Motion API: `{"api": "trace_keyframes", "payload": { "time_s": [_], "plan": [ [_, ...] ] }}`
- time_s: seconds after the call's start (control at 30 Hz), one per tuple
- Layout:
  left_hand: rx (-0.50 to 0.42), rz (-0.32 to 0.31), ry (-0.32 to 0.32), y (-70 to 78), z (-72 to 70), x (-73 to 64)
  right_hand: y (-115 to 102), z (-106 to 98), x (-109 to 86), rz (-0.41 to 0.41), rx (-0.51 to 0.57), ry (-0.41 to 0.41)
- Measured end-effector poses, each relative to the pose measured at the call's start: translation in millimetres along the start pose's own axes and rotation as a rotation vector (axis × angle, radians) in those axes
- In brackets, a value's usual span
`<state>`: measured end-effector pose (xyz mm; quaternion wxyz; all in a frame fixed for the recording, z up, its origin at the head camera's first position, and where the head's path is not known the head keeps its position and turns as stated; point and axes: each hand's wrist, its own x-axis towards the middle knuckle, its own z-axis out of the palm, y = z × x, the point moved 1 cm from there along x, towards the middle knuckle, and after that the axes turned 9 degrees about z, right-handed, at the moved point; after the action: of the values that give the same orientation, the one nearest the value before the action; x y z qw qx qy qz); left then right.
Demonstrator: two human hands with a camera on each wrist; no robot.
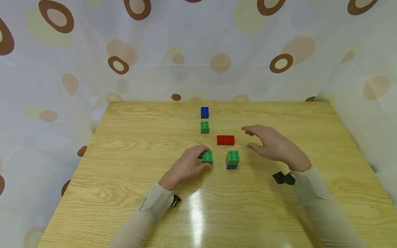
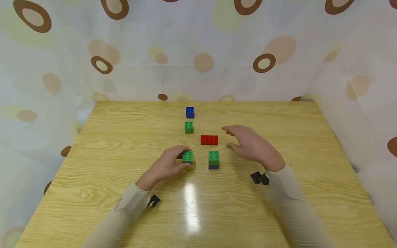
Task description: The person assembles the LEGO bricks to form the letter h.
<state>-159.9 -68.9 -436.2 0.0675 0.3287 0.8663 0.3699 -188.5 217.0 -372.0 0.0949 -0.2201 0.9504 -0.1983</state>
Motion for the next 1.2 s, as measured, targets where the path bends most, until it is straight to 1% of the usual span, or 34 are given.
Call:
{"api": "trace_keyframes", "payload": {
  "time_s": [0.1,0.23,0.53,0.63,0.73,0.8,0.9,1.0,1.2],
  "plan": [
    [-0.003,-0.006,-0.007,0.4,2.3,2.4,-2,-8,10.8,-0.003,-0.035,0.038],
    [-0.016,-0.006,-0.013,1.2,5.5,5.1,-7,-7,27.5,-0.010,-0.064,0.033],
    [-0.039,-0.051,-0.030,0.8,10.6,8.7,-12,9,59.3,0.007,-0.116,-0.067],
    [-0.060,-0.072,-0.022,-0.8,11.0,9.1,-10,18,70.0,0.019,-0.134,-0.116],
    [-0.086,-0.089,-0.007,-2.9,11.4,9.7,-5,30,78.8,0.032,-0.182,-0.164],
    [-0.100,-0.094,-0.003,-4.3,11.8,10.1,-1,38,83.2,0.036,-0.209,-0.184],
    [-0.114,-0.093,-0.003,-6.6,13.2,10.9,3,47,87.0,0.020,-0.226,-0.187],
    [-0.139,-0.096,-0.001,-8.7,14.4,12.1,6,52,88.5,0.003,-0.211,-0.175],
    [-0.242,-0.139,-0.001,-11.5,15.2,14.0,9,56,88.5,-0.014,-0.174,-0.144]
  ]
}}
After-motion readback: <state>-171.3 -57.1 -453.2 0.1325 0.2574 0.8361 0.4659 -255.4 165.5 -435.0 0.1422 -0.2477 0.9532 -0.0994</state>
